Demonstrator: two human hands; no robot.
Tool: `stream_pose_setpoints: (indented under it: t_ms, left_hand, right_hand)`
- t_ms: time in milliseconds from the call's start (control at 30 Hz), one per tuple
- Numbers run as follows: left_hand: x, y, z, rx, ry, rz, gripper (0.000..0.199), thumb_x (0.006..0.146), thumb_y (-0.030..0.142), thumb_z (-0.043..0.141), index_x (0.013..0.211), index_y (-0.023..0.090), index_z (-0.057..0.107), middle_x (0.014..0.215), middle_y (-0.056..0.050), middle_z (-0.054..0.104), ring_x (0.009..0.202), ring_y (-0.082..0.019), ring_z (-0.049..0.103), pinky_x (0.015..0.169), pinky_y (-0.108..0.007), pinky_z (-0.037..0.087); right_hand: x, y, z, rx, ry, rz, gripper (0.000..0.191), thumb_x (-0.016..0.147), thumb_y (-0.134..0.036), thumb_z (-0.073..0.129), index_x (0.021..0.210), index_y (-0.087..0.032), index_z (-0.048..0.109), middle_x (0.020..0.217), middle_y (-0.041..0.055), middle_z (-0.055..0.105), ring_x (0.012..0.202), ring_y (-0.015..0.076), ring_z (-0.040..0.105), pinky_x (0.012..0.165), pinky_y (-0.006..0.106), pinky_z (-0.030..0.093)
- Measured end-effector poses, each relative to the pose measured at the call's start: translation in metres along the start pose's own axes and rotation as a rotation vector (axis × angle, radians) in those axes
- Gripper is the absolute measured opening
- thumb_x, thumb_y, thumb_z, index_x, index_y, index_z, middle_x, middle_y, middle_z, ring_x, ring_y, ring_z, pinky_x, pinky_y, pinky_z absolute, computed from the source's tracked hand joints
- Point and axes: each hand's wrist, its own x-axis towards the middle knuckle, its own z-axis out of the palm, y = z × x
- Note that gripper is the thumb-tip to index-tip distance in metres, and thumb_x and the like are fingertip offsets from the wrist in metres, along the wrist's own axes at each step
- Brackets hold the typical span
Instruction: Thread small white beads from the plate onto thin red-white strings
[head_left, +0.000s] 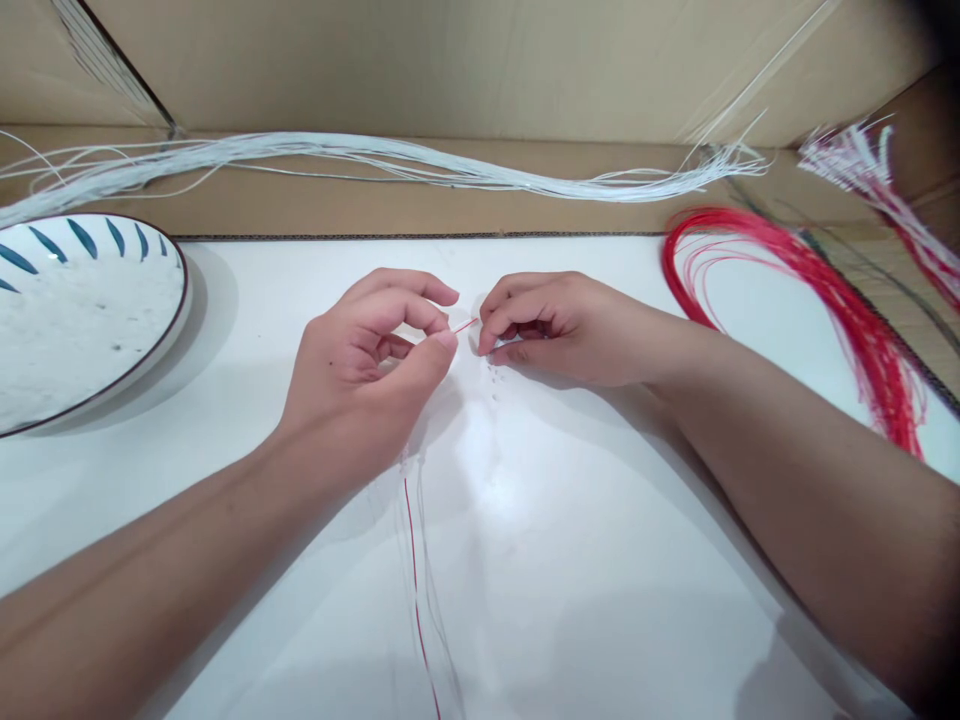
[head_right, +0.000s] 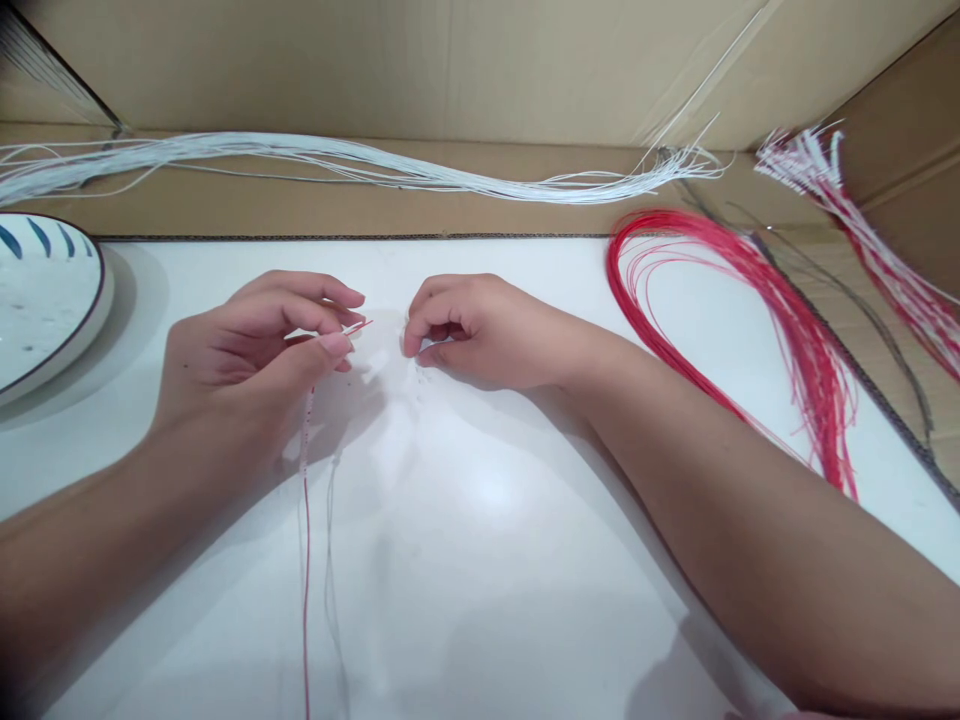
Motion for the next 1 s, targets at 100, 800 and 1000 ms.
stream_pose_setpoints:
  t_ms: [100, 800, 1000]
  left_hand:
    - [0.000, 0.001, 0.000, -0.011, 0.011, 0.000, 0.015, 0.087, 0.018, 0.073, 0.073, 0.026, 0.073, 0.108, -0.001, 0.073, 0.086, -0.017, 0.069, 0.057, -0.027, 0.053]
    - [-0.002, 0.001, 0.002, -0.118, 0.046, 0.087, 0.015, 0.084, 0.012, 0.074, 0.075, 0.025, 0.073, 0.103, -0.002, 0.073, 0.095, -0.019, 0.069, 0.070, -0.031, 0.056]
    - [0.000, -0.003, 0.001, -0.079, 0.017, 0.119, 0.012, 0.085, 0.015, 0.073, 0.077, 0.024, 0.073, 0.101, -0.002, 0.073, 0.094, -0.019, 0.069, 0.068, -0.031, 0.057]
  right_hand:
    - [0.000, -0.002, 0.004, 0.041, 0.037, 0.001, 0.012, 0.083, -0.015, 0.068, 0.088, -0.021, 0.076, 0.097, 0.0040, 0.072, 0.077, 0.0141, 0.063, 0.067, 0.028, 0.050]
    - [0.007, -0.028, 0.030, 0.983, 0.294, 0.099, 0.016, 0.081, -0.027, 0.085, 0.080, -0.015, 0.074, 0.075, 0.0002, 0.069, 0.063, 0.0060, 0.059, 0.059, 0.016, 0.055]
    - [0.007, -0.028, 0.033, 1.076, 0.282, 0.126, 0.018, 0.081, -0.028, 0.086, 0.083, -0.015, 0.073, 0.076, -0.0003, 0.070, 0.063, 0.0057, 0.060, 0.060, 0.015, 0.055]
